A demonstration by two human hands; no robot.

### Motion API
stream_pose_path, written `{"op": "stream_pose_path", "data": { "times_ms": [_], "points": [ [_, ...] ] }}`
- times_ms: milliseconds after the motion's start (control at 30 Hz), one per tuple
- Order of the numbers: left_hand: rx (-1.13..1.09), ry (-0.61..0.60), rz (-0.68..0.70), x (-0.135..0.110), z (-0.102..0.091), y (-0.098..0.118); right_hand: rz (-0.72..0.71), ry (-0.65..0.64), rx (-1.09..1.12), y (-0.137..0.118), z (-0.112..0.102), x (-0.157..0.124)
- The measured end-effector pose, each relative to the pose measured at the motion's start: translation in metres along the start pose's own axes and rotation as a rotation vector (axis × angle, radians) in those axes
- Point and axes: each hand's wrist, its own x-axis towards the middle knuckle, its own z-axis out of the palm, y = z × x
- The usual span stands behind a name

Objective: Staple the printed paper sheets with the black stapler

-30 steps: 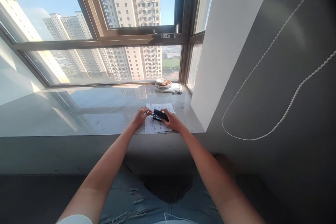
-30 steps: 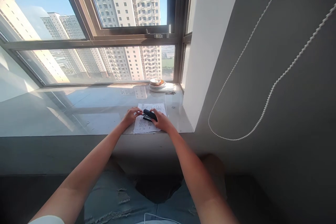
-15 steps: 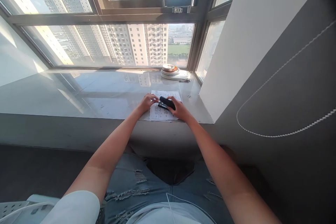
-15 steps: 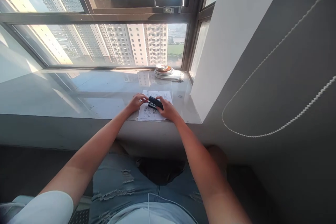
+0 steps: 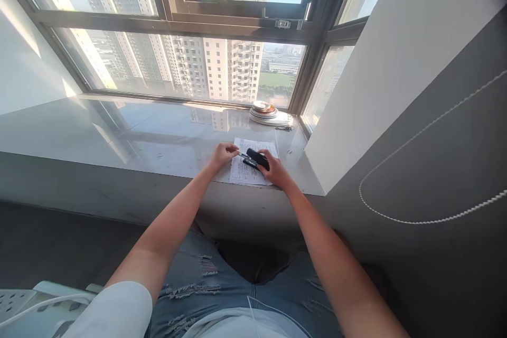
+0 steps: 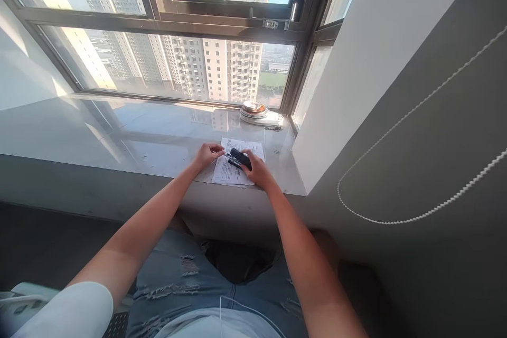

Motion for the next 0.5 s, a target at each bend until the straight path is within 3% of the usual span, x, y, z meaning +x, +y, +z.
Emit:
{"op": "stream_pose_path", "data": {
  "times_ms": [100,300,500],
  "points": [
    [-0.016,0.033,-0.037,-0.004,-0.002,0.003,-0.011,0.008,-0.003,-0.001,0.000,0.001],
    [-0.071,-0.253,0.168,-0.009,0.003,0.024,-0.022,-0.038,0.000,-0.002,-0.002,0.004],
    [-0.050,-0.299,0.128,-0.009,0.000,0.019,-0.018,-0.063,0.035,-0.010,-0.003,0.005]
  ]
}}
